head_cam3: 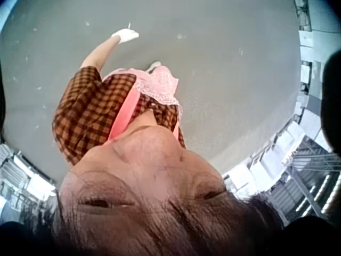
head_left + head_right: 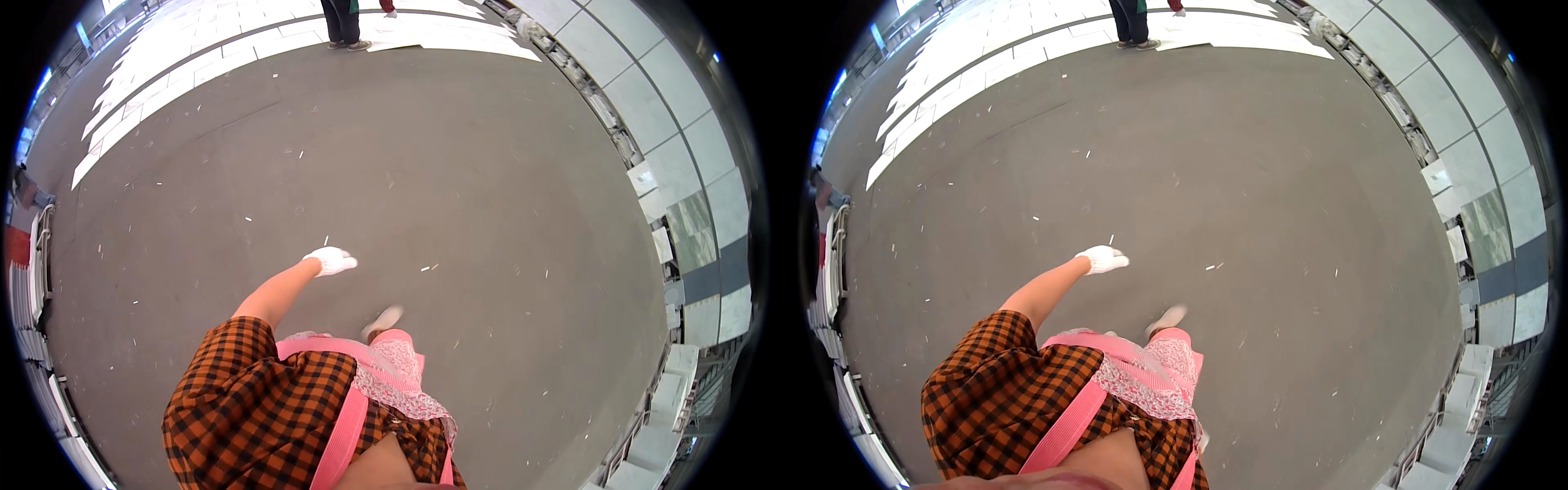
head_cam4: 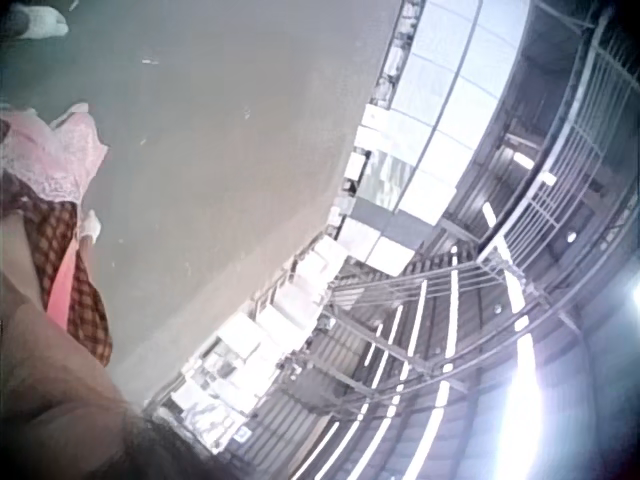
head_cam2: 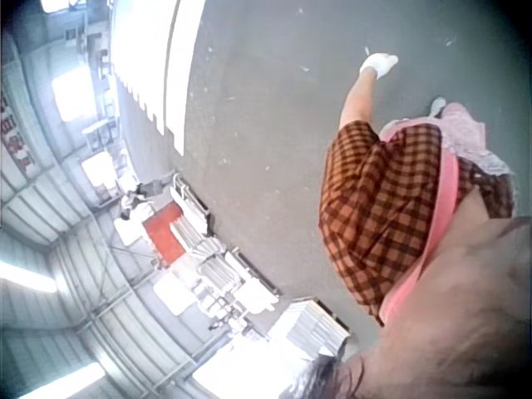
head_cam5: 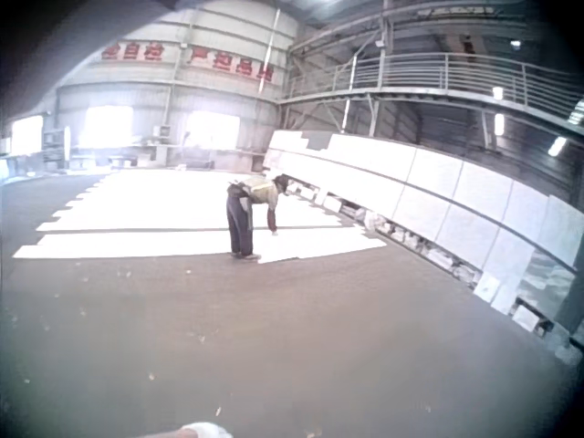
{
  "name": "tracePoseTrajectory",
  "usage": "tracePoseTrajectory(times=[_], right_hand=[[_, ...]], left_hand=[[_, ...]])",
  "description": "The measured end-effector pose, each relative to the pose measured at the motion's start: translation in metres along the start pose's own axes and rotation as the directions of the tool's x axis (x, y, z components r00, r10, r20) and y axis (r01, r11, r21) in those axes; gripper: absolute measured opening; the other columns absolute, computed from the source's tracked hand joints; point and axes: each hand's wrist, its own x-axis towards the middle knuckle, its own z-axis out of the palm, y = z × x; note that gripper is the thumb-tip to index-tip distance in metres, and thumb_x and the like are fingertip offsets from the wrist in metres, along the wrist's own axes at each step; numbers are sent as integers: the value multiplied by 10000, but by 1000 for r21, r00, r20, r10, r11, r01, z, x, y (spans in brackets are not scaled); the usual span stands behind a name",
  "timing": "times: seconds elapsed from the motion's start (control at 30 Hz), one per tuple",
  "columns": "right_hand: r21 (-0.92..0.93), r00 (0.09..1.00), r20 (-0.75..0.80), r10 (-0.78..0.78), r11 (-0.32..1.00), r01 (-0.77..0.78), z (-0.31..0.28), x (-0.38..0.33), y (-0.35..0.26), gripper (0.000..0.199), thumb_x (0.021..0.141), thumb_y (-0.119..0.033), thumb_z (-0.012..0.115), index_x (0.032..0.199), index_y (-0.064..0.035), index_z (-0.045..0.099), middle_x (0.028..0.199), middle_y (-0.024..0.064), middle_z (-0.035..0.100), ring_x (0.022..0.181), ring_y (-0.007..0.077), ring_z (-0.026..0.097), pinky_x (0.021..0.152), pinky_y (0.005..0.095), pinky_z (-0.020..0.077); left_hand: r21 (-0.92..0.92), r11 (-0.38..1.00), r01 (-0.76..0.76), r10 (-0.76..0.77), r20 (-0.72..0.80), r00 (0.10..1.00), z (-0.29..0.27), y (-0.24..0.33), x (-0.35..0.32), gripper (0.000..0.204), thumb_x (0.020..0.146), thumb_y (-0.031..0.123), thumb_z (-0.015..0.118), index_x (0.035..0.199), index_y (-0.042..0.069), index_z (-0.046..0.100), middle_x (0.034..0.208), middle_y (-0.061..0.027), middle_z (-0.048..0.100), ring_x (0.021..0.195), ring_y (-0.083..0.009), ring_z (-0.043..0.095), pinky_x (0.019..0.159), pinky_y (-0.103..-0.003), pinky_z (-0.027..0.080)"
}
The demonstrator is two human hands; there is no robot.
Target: The person repeatedly picks up large white rectangular panels from the floor, carries them across the warehouse, and stacks them onto a wooden pallet. The person wears white gloves and a pink apron while performing the task.
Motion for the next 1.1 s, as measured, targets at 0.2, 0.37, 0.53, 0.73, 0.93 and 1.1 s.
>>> tracePoseTrajectory(times=[0.2, 0.37, 0.53, 0.73, 0.93, 1.1], right_hand=[[232, 993, 113, 43, 970, -69, -102, 137, -77, 328, 881, -327, 445, 823, -29, 571, 705, 156, 597, 542, 272, 564, 500, 404, 458], [636, 998, 17, -61, 771, 36, -295, 329, -248, 338, 894, -303, 396, 839, -21, 576, 722, 150, 587, 534, 243, 544, 499, 390, 452], [737, 937, -224, -269, 582, 344, -505, 475, -467, 240, 875, -318, 482, 890, -90, 557, 658, 64, 578, 505, 159, 533, 451, 313, 443], [558, 855, -213, -473, 660, 504, -581, 583, -563, 238, 876, -268, 492, 768, -64, 551, 620, 65, 572, 503, 136, 532, 462, 295, 449], [-390, 768, 52, -639, 695, 605, -561, 645, -449, 280, 807, -245, 529, 977, -34, 599, 834, 148, 655, 753, 296, 632, 649, 475, 499], [150, 970, 234, 71, 983, -108, -588, 677, -426, 257, 830, -249, 512, 957, -42, 594, 797, 125, 640, 686, 252, 604, 602, 421, 484]], left_hand=[[64, 995, 76, -82, 87, 993, -59, 72, 123, 532, 866, 454, 402, 1202, 71, 558, 1236, -158, 544, 1164, -333, 483, 989, -395, 363], [48, 975, 219, -220, 24, 975, -128, 80, 199, 532, 843, 444, 401, 1168, 65, 585, 1204, -156, 567, 1139, -337, 509, 963, -392, 386], [-50, 933, 357, -358, -1, 934, -185, 79, 287, 533, 829, 442, 458, 1183, 59, 572, 1199, -155, 572, 1140, -316, 514, 952, -389, 395], [88, 897, 433, -438, 51, 898, -291, 121, 436, 519, 813, 409, 419, 1157, 62, 594, 1228, -165, 548, 1159, -331, 496, 950, -400, 393], [-37, 968, 247, -249, -48, 967, -425, 212, 618, 549, 872, 460, 408, 1217, 54, 539, 1235, -168, 538, 1172, -341, 473, 993, -404, 357], [-134, 967, 216, -221, -22, 975, -491, 270, 726, 546, 867, 465, 412, 1232, 74, 525, 1250, -155, 529, 1174, -330, 469, 984, -399, 362]])
